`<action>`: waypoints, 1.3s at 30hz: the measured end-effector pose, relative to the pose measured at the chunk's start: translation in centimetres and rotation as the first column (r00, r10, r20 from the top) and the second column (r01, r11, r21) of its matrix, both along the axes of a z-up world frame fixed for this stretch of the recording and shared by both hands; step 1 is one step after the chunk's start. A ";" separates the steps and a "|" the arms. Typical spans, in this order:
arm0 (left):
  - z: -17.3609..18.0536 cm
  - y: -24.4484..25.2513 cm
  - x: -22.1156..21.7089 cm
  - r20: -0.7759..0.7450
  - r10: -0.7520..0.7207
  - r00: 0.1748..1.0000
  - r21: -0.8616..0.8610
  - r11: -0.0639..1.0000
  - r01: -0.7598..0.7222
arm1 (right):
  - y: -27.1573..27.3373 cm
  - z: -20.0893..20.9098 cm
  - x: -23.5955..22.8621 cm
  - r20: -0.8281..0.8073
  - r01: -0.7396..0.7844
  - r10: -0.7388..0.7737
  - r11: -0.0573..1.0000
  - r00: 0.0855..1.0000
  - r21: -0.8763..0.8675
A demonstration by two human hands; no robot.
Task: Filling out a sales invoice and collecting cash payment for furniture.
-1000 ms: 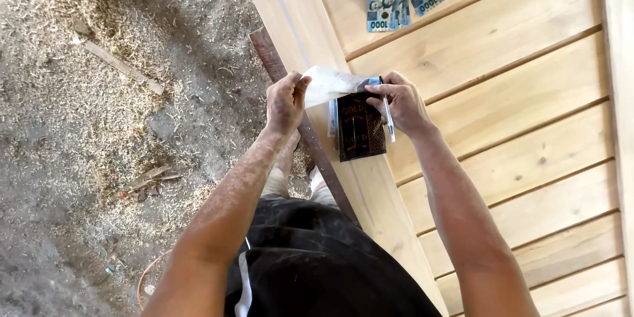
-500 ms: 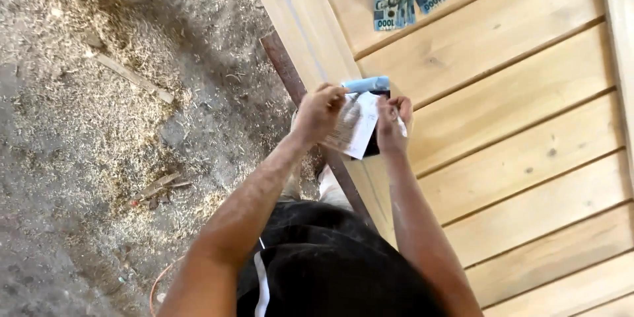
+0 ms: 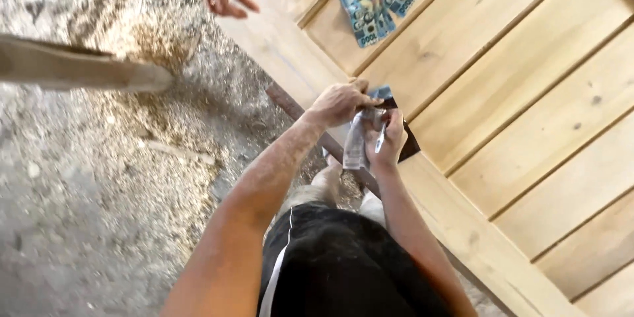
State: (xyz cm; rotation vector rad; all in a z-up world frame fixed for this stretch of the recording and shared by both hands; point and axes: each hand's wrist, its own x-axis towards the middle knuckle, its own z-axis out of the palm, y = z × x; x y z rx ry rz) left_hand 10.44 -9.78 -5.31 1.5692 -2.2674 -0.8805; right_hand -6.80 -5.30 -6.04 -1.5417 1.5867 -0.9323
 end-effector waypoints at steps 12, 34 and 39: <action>-0.1 -0.1 0.3 0.014 -0.106 0.994 -0.046 0.993 0.107 | 5.0 0.3 0.4 0.037 0.219 -0.228 0.963 0.973 0.156; 4.7 6.4 0.1 -0.732 0.662 0.163 0.635 0.749 -0.189 | -2.7 12.8 -2.3 0.488 -0.168 0.062 0.970 0.871 0.177; 5.3 3.4 3.2 -0.775 0.630 0.041 0.571 0.727 -0.382 | -9.1 10.8 0.1 0.531 -0.314 0.235 0.948 0.814 0.060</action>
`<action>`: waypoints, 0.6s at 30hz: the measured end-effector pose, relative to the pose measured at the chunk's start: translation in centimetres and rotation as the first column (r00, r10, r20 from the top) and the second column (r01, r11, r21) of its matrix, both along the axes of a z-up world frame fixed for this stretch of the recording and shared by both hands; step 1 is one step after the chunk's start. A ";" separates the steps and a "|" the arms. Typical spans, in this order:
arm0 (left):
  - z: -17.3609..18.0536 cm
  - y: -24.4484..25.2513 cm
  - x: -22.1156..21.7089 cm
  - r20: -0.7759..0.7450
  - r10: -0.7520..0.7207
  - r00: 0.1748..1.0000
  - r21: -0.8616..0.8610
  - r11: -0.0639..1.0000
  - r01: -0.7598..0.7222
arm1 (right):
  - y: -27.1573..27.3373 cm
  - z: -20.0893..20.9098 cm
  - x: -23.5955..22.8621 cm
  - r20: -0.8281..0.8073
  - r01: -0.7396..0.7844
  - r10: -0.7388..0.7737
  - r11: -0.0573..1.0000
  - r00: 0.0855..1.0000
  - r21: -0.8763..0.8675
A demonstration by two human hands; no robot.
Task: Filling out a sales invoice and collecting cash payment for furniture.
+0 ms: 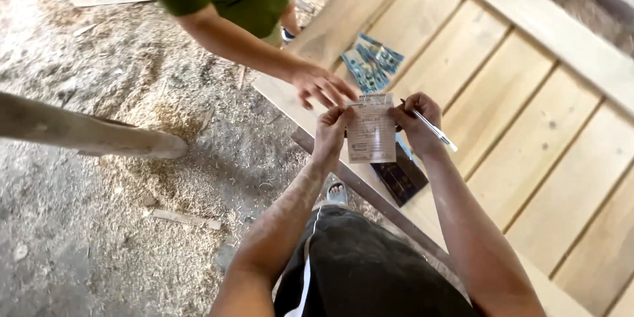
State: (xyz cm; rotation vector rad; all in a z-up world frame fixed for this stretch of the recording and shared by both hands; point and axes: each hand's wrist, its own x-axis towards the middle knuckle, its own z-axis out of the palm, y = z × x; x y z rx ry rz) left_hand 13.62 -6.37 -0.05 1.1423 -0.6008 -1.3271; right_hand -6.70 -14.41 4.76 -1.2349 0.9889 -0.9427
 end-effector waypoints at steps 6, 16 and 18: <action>0.6 -1.6 3.2 -0.165 0.176 0.970 -0.064 0.980 -0.189 | -2.8 2.3 3.1 -0.008 -0.024 0.024 1.000 1.000 0.019; 0.0 0.2 1.2 0.238 0.190 0.952 0.105 0.970 -0.220 | -3.0 0.4 -4.3 -0.231 -0.019 0.004 0.998 0.973 -0.060; -3.1 1.5 -1.1 0.340 0.143 0.929 0.216 0.950 -0.225 | -2.2 -3.9 -7.9 -0.405 -0.083 0.012 0.984 0.914 -0.157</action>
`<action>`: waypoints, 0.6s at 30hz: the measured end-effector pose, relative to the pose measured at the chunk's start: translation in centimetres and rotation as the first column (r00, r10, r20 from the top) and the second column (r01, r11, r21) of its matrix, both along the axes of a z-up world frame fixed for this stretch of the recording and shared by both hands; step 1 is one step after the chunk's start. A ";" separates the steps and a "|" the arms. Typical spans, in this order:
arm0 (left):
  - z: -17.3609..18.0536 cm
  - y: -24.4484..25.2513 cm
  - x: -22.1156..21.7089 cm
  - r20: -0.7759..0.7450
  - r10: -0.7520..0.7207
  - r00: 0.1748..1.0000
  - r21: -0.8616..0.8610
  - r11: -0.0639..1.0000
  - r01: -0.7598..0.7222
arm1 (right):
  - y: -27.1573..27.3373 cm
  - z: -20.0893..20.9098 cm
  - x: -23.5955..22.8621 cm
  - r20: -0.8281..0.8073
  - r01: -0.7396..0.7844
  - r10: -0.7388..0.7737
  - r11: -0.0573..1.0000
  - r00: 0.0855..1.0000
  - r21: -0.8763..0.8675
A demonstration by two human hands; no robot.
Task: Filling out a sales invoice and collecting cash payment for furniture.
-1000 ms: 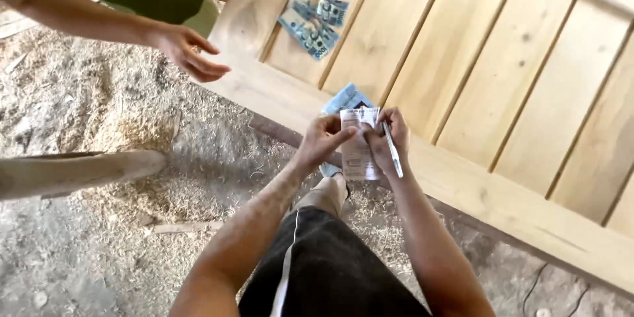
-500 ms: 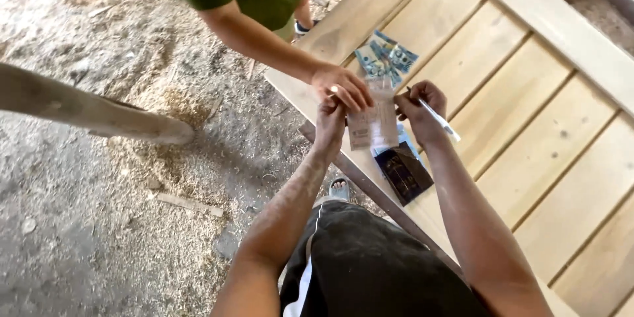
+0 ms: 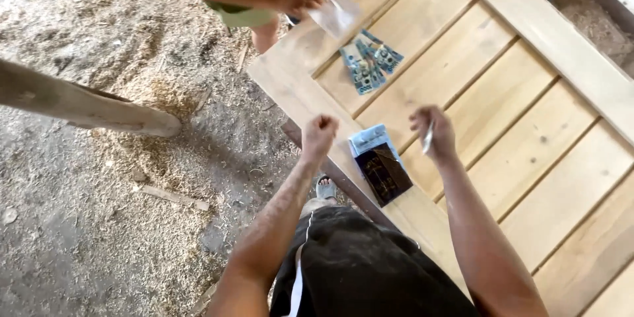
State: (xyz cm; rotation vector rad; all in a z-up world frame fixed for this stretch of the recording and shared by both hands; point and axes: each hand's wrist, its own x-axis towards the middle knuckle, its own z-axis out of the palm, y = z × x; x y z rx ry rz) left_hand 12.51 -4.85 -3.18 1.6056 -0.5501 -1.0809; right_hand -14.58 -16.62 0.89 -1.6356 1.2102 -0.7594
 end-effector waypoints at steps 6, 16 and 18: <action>-2.2 4.2 -8.3 0.401 -0.259 0.879 0.152 0.965 0.216 | 6.4 -5.2 -3.7 -0.254 -0.088 0.092 0.996 0.963 0.029; -1.2 2.4 -10.7 0.401 -0.210 0.892 0.191 0.971 0.143 | 6.6 -8.2 -2.8 -0.230 -0.078 0.078 0.997 0.970 0.009; -2.3 2.3 -10.4 0.348 -0.220 0.911 0.214 0.965 0.151 | 6.1 -9.3 -3.1 -0.188 -0.102 0.098 0.995 0.977 -0.015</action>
